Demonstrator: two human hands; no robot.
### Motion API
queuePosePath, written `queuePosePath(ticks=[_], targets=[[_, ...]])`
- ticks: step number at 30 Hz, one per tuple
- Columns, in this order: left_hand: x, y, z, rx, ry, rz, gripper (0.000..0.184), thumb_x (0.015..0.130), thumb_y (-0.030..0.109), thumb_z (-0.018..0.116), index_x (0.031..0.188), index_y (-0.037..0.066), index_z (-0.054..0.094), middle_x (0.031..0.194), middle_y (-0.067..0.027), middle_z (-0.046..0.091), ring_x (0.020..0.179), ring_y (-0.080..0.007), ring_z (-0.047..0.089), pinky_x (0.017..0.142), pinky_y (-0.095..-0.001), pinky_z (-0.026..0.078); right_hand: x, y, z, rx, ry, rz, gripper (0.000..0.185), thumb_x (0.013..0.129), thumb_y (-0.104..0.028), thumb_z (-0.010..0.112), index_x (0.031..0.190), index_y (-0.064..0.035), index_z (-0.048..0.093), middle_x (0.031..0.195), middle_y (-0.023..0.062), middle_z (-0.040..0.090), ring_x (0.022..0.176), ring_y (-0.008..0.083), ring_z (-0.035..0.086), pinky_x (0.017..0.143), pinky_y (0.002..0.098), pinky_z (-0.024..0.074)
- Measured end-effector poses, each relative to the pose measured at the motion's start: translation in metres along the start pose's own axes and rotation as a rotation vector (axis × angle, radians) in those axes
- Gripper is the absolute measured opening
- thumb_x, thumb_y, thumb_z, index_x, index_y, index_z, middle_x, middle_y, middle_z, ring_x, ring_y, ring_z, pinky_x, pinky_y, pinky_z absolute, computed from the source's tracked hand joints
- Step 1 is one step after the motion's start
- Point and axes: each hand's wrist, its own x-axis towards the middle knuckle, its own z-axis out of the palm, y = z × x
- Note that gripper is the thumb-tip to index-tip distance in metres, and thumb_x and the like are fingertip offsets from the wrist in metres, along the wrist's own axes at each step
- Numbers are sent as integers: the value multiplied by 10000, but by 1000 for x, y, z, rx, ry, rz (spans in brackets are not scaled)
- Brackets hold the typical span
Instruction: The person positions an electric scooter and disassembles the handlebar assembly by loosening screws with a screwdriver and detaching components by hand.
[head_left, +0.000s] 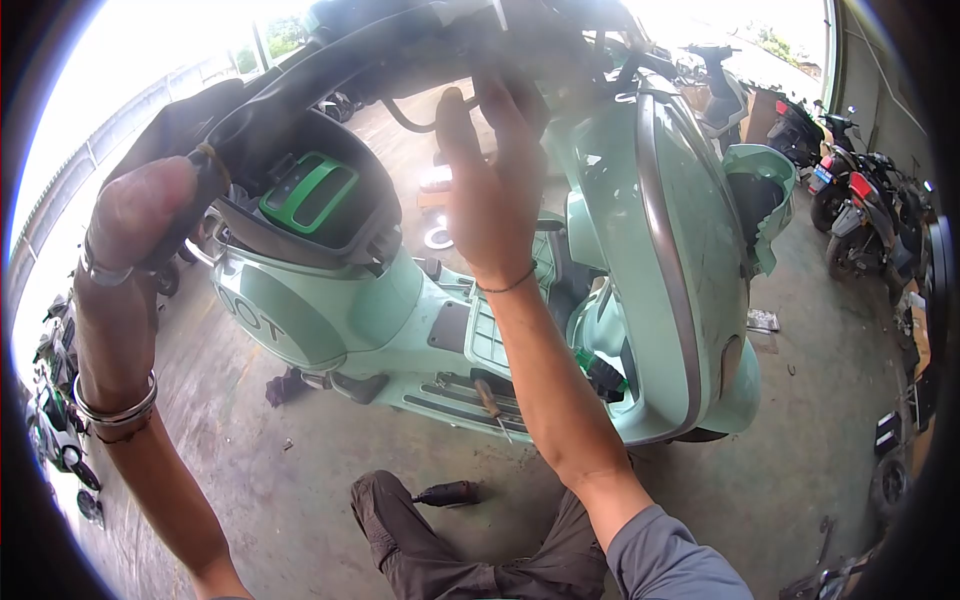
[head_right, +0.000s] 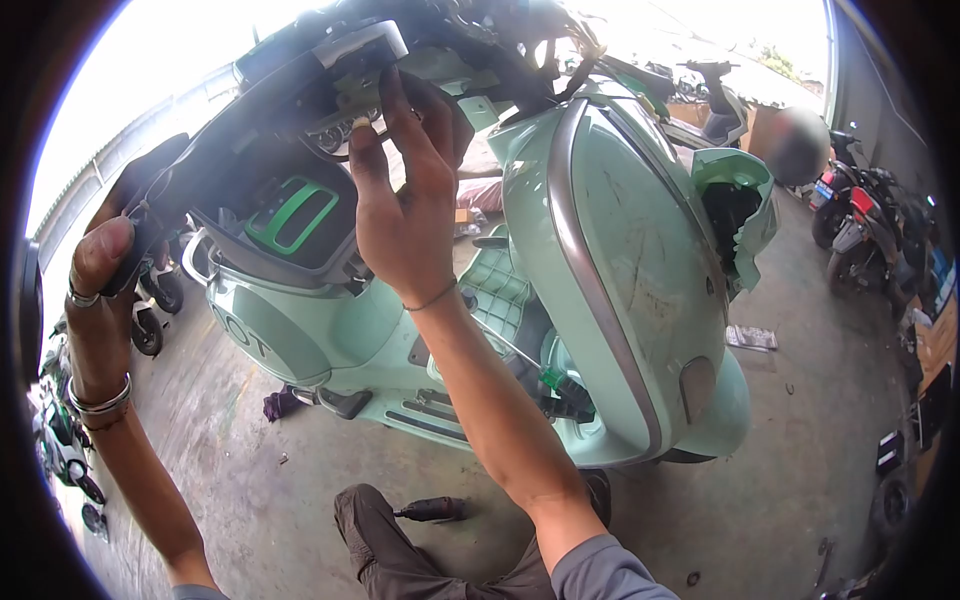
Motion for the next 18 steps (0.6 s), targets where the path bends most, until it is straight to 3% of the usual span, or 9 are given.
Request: queuePosePath(ticks=[2, 5, 11, 14, 15, 17, 18], targets=[[6, 3, 8, -41, 23, 36, 720, 803, 487, 634, 1334, 9, 545, 1103, -124, 693, 910, -168, 679, 804, -285, 558, 0, 5, -2, -212, 12, -151, 491, 940, -235, 632, 1398, -82, 541, 1372, 122, 462, 1066, 211, 549, 881, 329, 496], [12, 6, 16, -63, 37, 77, 614, 835, 401, 645, 1311, 22, 572, 1099, -115, 693, 924, -172, 675, 809, -297, 552, 1, -1, -3, -132, -22, -80, 488, 934, -233, 638, 1399, -115, 550, 1415, 126, 446, 1188, 223, 465, 980, 353, 436], [6, 5, 27, 32, 87, 178, 413, 897, 229, 666, 1266, 48, 626, 1093, -97, 693, 953, -181, 666, 820, -321, 540, 0, -4, -5, -149, -36, -78, 530, 887, -192, 658, 1401, -122, 548, 1369, 123, 494, 1189, 253, 473, 1034, 368, 391], [0, 4, 42, 570, 209, 524, 359, 879, 150, 716, 1229, 85, 662, 1105, -89, 693, 972, -210, 676, 828, -338, 539, 0, 2, -5, -235, -52, -226, 533, 897, -124, 644, 1413, -69, 522, 1347, 128, 513, 1227, 304, 425, 1066, 396, 356], [0, 6, 47, 574, 208, 523, 359, 879, 150, 716, 1229, 85, 662, 1105, -89, 693, 972, -210, 676, 828, -338, 539, 1, 0, -5, -263, -58, -276, 534, 901, -102, 640, 1417, -51, 513, 1339, 130, 519, 1239, 320, 409, 1076, 405, 344], [4, 9, 53, 498, 245, 320, 391, 816, 137, 779, 1192, 106, 676, 1126, -105, 681, 966, -250, 683, 822, -357, 544, 1, -6, -6, -133, -38, -172, 526, 896, -107, 647, 1401, -33, 520, 1328, 139, 526, 1244, 325, 411, 1076, 410, 347], [7, 9, 55, 554, 251, 359, 376, 816, 170, 778, 1176, 117, 682, 1128, -109, 677, 953, -263, 680, 815, -364, 546, 2, -6, -6, -133, -35, -171, 526, 896, -107, 647, 1401, -33, 520, 1328, 139, 526, 1244, 325, 411, 1076, 410, 347]])
